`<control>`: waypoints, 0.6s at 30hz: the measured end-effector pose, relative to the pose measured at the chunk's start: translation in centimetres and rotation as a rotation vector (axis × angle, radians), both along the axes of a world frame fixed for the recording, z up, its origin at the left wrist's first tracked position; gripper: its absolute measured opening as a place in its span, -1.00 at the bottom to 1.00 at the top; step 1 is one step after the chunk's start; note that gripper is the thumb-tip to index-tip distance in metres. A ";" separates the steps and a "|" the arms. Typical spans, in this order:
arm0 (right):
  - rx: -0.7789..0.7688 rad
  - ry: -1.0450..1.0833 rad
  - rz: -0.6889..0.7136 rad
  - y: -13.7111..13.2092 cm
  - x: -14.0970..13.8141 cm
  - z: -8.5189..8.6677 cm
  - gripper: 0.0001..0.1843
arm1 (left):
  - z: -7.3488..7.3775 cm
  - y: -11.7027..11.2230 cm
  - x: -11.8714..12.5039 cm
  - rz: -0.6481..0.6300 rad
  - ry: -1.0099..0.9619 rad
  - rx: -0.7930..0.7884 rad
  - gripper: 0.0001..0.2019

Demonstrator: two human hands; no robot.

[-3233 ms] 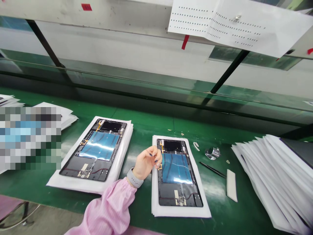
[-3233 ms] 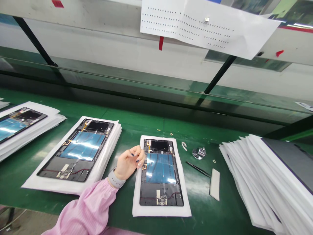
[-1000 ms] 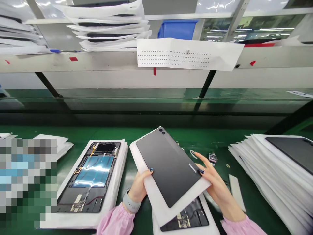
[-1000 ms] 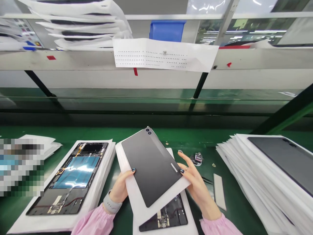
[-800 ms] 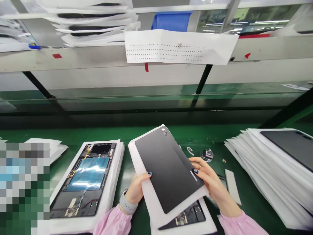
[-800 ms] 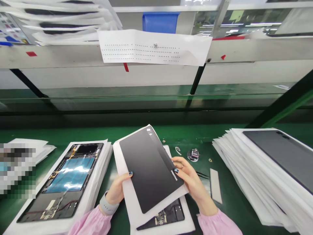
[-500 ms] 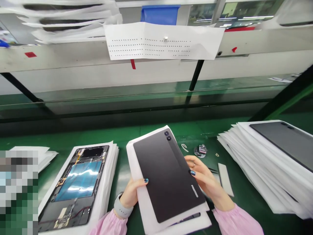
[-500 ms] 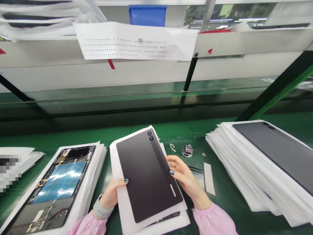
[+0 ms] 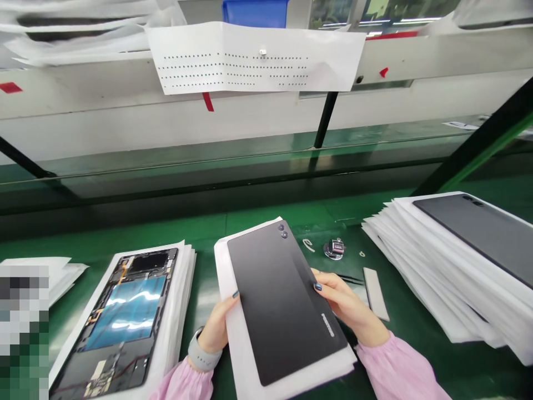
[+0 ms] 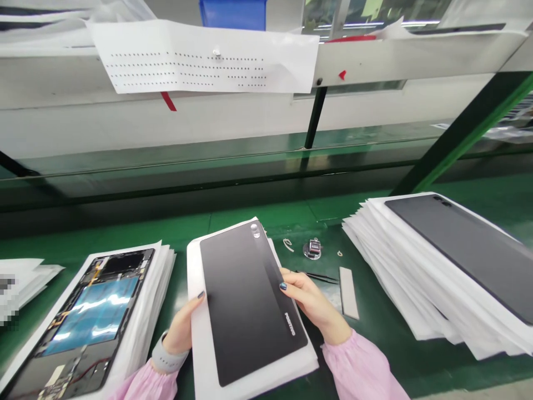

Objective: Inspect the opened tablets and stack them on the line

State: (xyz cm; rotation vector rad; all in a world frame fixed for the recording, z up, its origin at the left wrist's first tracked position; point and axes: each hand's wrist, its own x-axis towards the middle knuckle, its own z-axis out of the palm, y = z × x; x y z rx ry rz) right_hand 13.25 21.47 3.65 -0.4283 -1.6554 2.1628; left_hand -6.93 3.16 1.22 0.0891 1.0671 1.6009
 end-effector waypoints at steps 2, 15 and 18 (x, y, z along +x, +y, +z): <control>-0.038 0.005 -0.004 -0.3 -0.3 0.2 -0.69 | 0.4 0.3 -0.1 -0.016 -0.079 0.071 -0.48; -0.119 -0.103 -0.012 -0.7 -0.7 -2.2 -0.67 | 0.8 0.6 -0.3 0.029 -0.105 0.029 -0.58; -0.125 -0.098 -0.019 -0.8 -0.7 -2.4 -0.60 | 1.2 0.5 -0.3 0.018 -0.082 -0.040 -0.76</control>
